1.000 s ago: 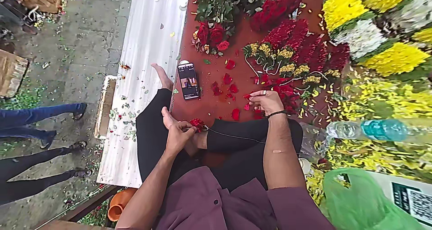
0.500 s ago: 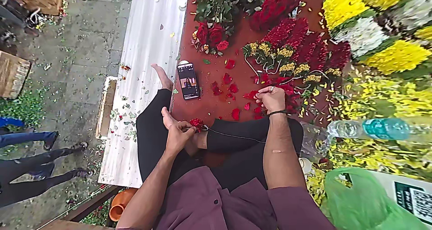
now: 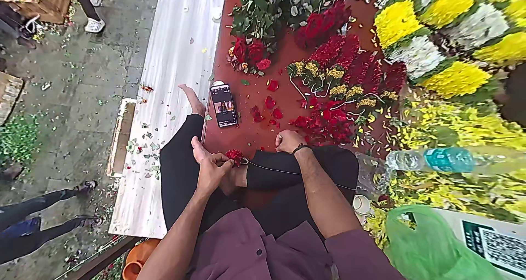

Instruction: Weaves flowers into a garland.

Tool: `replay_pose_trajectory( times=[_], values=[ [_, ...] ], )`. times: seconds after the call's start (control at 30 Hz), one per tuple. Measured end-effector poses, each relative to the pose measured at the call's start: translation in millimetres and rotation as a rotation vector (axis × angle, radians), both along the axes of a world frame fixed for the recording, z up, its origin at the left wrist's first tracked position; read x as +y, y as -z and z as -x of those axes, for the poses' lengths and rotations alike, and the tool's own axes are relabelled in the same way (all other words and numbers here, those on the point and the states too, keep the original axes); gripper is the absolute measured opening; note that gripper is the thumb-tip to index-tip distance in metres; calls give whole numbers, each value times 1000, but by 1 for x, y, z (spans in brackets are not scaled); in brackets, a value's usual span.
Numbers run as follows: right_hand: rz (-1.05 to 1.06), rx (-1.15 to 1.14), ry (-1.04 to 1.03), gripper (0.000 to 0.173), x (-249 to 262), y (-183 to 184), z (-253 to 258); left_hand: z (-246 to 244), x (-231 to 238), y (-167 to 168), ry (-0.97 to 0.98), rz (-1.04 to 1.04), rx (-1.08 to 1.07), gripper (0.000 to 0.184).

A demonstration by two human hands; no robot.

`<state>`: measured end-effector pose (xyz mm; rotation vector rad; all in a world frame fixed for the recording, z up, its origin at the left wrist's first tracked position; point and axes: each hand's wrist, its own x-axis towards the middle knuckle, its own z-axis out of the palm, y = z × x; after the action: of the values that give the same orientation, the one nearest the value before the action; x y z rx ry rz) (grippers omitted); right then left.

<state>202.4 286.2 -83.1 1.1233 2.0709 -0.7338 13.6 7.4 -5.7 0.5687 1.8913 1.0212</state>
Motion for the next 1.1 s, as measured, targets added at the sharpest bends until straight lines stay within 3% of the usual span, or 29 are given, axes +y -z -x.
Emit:
replay_pose_trajectory(
  times=[0.1,0.2,0.33,0.43,0.5,0.57,0.67,0.8,0.87,0.93,1.0,1.1],
  values=[
    [-264,-153,233,18,27,-24,-10,1,-2,0,-9,-22,-3,13],
    [-406,42,294,23,46,-37,-7,3,-2,1,-11,-49,-10,13],
    [-280,514,282,57,51,-5,32,3,-1,2,4,-69,-12,13],
    [-281,597,147,78,44,35,77,3,-2,1,-4,-60,-3,11],
    [-255,575,-107,66,33,53,97,4,-4,2,-18,-55,-8,11],
    [-209,565,-346,35,34,54,95,4,-6,1,-33,-47,-4,11],
    [-159,566,-486,11,61,38,46,7,-4,1,-55,-48,-4,11],
    [-187,166,-443,19,110,4,-43,10,3,2,-28,-83,-26,11],
    [-226,34,-343,26,126,-11,-63,10,4,3,-6,-94,-36,11],
    [-310,127,-242,29,132,-23,-47,8,5,5,7,-93,-44,11],
    [-376,323,-157,18,125,-20,-2,8,3,7,14,-87,-36,11],
    [-315,488,-92,40,124,19,78,9,0,10,6,-78,8,11]
  ],
)
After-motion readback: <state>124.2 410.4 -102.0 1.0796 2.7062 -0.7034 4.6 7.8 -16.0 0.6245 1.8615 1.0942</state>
